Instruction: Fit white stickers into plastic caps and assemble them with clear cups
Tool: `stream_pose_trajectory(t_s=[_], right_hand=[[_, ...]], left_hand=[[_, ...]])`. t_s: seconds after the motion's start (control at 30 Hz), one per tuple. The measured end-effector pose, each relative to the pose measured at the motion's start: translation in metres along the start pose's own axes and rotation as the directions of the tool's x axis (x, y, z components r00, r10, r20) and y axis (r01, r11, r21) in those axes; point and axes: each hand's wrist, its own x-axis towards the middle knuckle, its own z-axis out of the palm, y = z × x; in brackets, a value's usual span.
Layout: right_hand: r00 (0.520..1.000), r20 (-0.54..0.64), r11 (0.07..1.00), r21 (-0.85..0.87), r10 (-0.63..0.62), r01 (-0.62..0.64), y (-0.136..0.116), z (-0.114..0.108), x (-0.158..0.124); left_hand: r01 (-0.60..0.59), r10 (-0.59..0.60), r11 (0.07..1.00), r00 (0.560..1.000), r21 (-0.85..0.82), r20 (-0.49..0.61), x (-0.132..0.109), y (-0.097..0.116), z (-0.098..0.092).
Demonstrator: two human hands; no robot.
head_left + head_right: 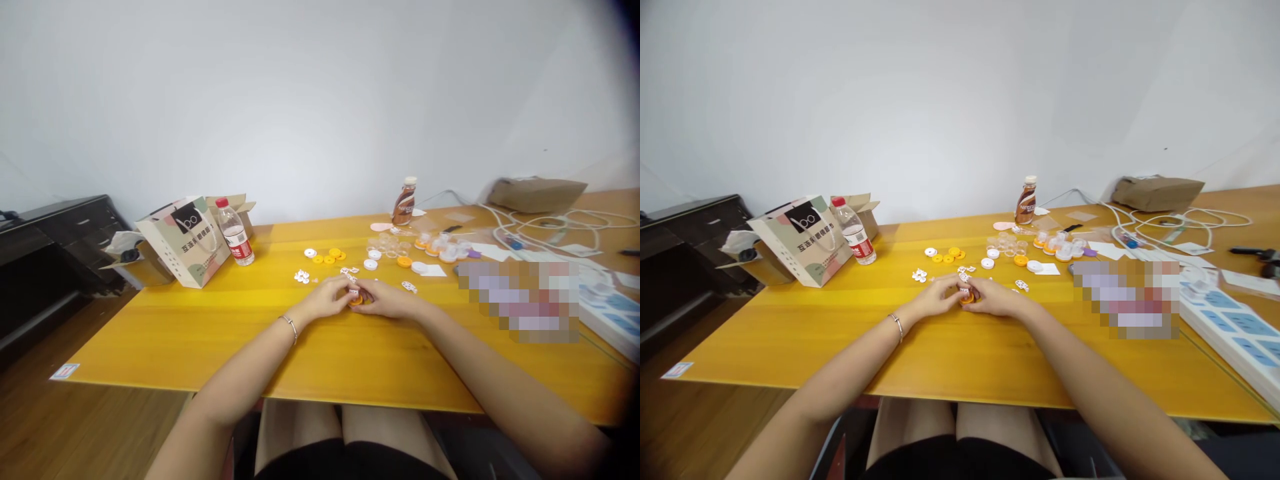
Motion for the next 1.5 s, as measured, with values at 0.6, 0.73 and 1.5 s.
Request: stream_pose_trajectory(t_s=[0.6,0.73,1.5], right_hand=[[0.979,-0.173,0.991,-0.101,-0.104,0.087,-0.005,0.002,0.002],[0.974,-0.227,0.995,0.089,-0.019,0.040,-0.005,0.000,0.002],[0.984,-0.073,0.686,0.725,0.163,-0.060,0.010,-0.004,-0.016]], left_hand=[[0.074,-0.085,0.992,0.991,-0.106,-0.101,0.000,0.001,0.000],[0.104,-0.149,0.981,0.946,-0.166,-0.287,0.000,0.002,0.000],[0.222,-0.212,0.972,0.969,0.074,-0.125,0.152,-0.074,0.039]])
